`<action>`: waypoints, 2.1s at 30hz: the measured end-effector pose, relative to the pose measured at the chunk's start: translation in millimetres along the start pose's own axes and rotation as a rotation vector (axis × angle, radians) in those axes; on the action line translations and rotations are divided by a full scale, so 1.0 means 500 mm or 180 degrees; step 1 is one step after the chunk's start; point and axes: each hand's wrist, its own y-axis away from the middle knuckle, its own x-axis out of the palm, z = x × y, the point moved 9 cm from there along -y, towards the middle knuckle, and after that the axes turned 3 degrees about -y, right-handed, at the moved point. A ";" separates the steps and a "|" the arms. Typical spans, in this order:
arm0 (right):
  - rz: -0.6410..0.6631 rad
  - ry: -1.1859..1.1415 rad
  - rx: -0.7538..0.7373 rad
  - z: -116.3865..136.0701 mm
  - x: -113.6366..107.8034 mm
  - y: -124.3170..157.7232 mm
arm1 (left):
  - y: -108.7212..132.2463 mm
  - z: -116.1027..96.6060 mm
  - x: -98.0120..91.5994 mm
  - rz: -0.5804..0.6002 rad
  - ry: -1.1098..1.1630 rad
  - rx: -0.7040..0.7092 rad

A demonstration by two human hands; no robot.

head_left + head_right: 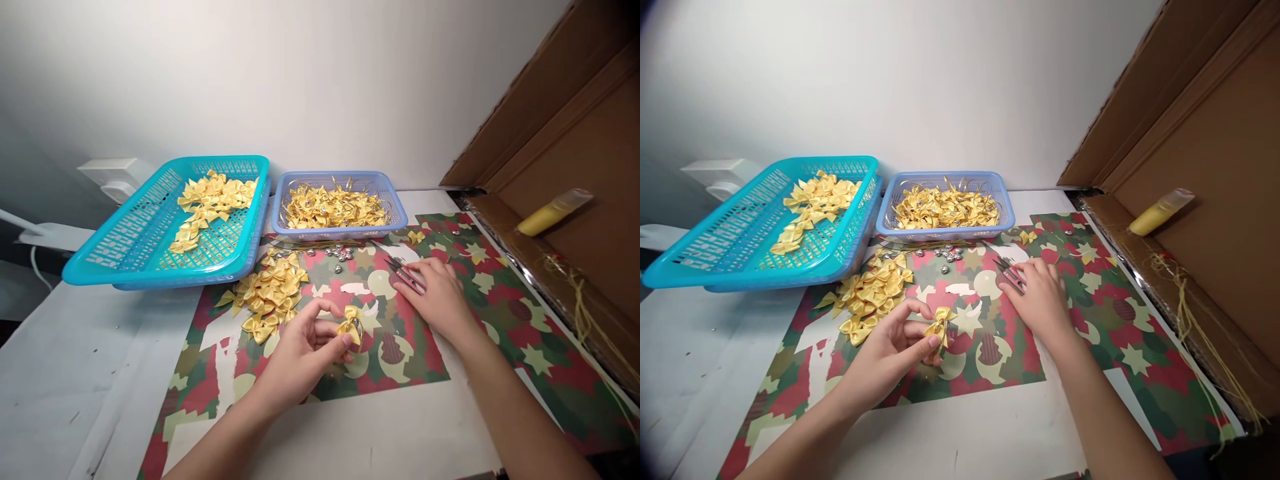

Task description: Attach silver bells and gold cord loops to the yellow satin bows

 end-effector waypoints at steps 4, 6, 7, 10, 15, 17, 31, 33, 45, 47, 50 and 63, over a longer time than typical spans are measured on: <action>0.0062 -0.0213 0.0172 -0.012 0.007 -0.004 | 0.002 0.000 0.001 -0.0040 0.0041 0.0032; 0.0080 -0.0315 0.0181 -0.012 0.008 -0.007 | 0.002 -0.002 0.001 -0.0063 0.0048 0.0064; 0.0086 -0.0363 0.0170 -0.010 0.007 -0.008 | 0.001 -0.003 0.001 -0.0080 0.0046 0.0089; 0.0169 -0.0598 0.0084 0.007 0.000 -0.002 | -0.001 -0.008 -0.002 -0.0183 0.0026 0.0167; 0.1523 -0.2089 0.0029 0.085 0.033 0.056 | 0.001 -0.019 -0.024 -0.0617 -0.0036 0.0443; 0.2134 -0.2549 -0.0023 0.125 0.050 0.090 | 0.004 -0.020 -0.033 -0.0779 -0.0150 0.0555; 0.0275 -0.1284 -0.1802 0.222 -0.016 0.108 | 0.017 -0.008 -0.024 -0.0906 -0.0421 0.0578; 0.0180 -0.1151 -0.1883 0.226 -0.020 0.110 | 0.018 -0.010 -0.025 -0.0933 -0.0440 0.0615; -0.0120 -0.1042 -0.1993 0.230 -0.029 0.115 | 0.020 -0.024 -0.030 -0.1019 -0.0660 0.0930; -0.0121 -0.1005 -0.1994 0.231 -0.028 0.117 | 0.020 -0.024 -0.030 -0.1029 -0.0659 0.0934; -0.0129 -0.0990 -0.1989 0.231 -0.031 0.117 | 0.019 -0.020 -0.031 -0.1018 -0.0619 0.0896; 0.0810 -0.1110 -0.0602 0.142 0.023 0.067 | 0.004 -0.034 -0.052 -0.0942 -0.0289 0.0722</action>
